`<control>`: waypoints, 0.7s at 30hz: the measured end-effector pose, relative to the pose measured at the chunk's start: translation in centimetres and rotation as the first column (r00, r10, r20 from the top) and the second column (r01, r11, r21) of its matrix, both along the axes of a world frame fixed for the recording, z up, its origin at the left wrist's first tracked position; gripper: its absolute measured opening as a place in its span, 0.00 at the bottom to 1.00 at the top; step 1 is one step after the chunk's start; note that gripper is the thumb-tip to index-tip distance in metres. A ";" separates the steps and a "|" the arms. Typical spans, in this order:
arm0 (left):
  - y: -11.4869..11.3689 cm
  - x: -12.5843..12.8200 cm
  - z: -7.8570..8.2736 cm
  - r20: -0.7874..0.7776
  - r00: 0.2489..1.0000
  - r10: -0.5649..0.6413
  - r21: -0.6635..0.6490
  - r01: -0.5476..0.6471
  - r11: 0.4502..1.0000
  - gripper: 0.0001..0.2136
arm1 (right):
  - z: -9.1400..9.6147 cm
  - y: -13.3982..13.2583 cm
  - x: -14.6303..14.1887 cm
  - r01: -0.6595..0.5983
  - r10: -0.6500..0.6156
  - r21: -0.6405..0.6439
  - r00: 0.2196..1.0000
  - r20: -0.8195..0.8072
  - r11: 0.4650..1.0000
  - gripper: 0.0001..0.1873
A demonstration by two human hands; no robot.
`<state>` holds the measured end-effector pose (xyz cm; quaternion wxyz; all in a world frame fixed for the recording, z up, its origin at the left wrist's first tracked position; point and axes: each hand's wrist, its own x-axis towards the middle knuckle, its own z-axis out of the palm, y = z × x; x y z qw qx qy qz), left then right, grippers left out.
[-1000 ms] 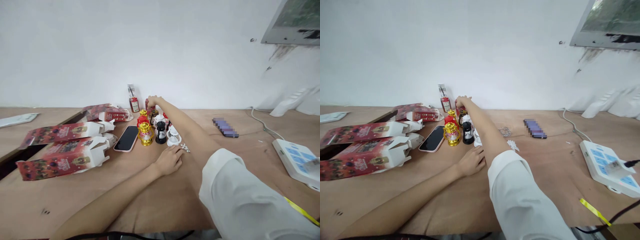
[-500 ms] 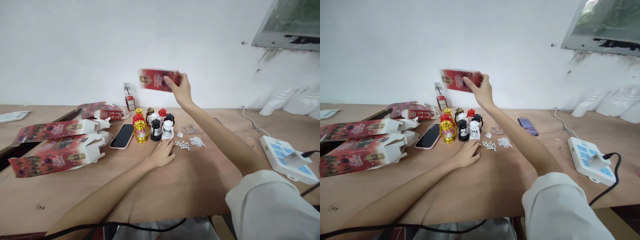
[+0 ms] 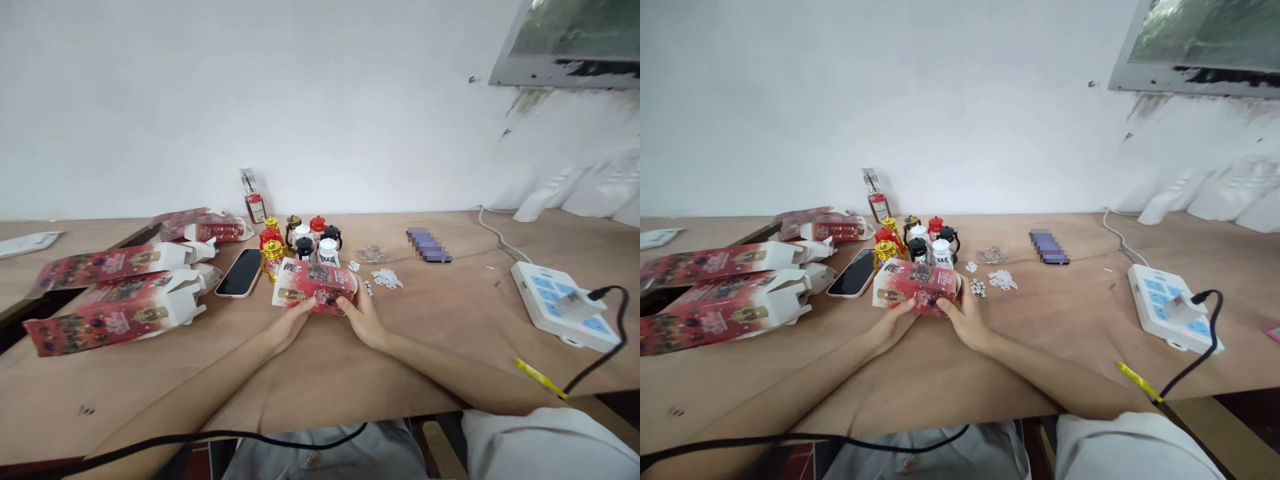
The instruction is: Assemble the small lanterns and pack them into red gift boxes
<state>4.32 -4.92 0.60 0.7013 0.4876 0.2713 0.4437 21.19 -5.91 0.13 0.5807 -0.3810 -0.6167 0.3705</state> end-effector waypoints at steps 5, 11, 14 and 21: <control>0.5 0.6 0.1 0.154 0.988 0.000 -0.107 0.016 0.994 0.23 | -0.8 0.2 0.4 -0.016 0.017 0.030 0.998 -0.061 0.999 0.25; 1.5 -0.8 1.2 0.250 0.963 0.097 -0.359 -0.001 0.933 0.25 | -0.7 -0.5 0.6 0.019 -0.020 -0.014 0.999 -0.034 1.000 0.23; 1.6 -1.0 1.7 0.258 0.957 0.130 -0.400 -0.016 0.916 0.26 | -0.2 -0.8 0.6 0.094 -0.092 0.087 0.995 -0.029 0.992 0.24; 1.6 -0.8 1.4 0.244 0.957 0.159 -0.363 -0.062 0.930 0.24 | 0.8 -1.5 1.2 0.038 -0.075 0.128 0.952 0.298 0.991 0.13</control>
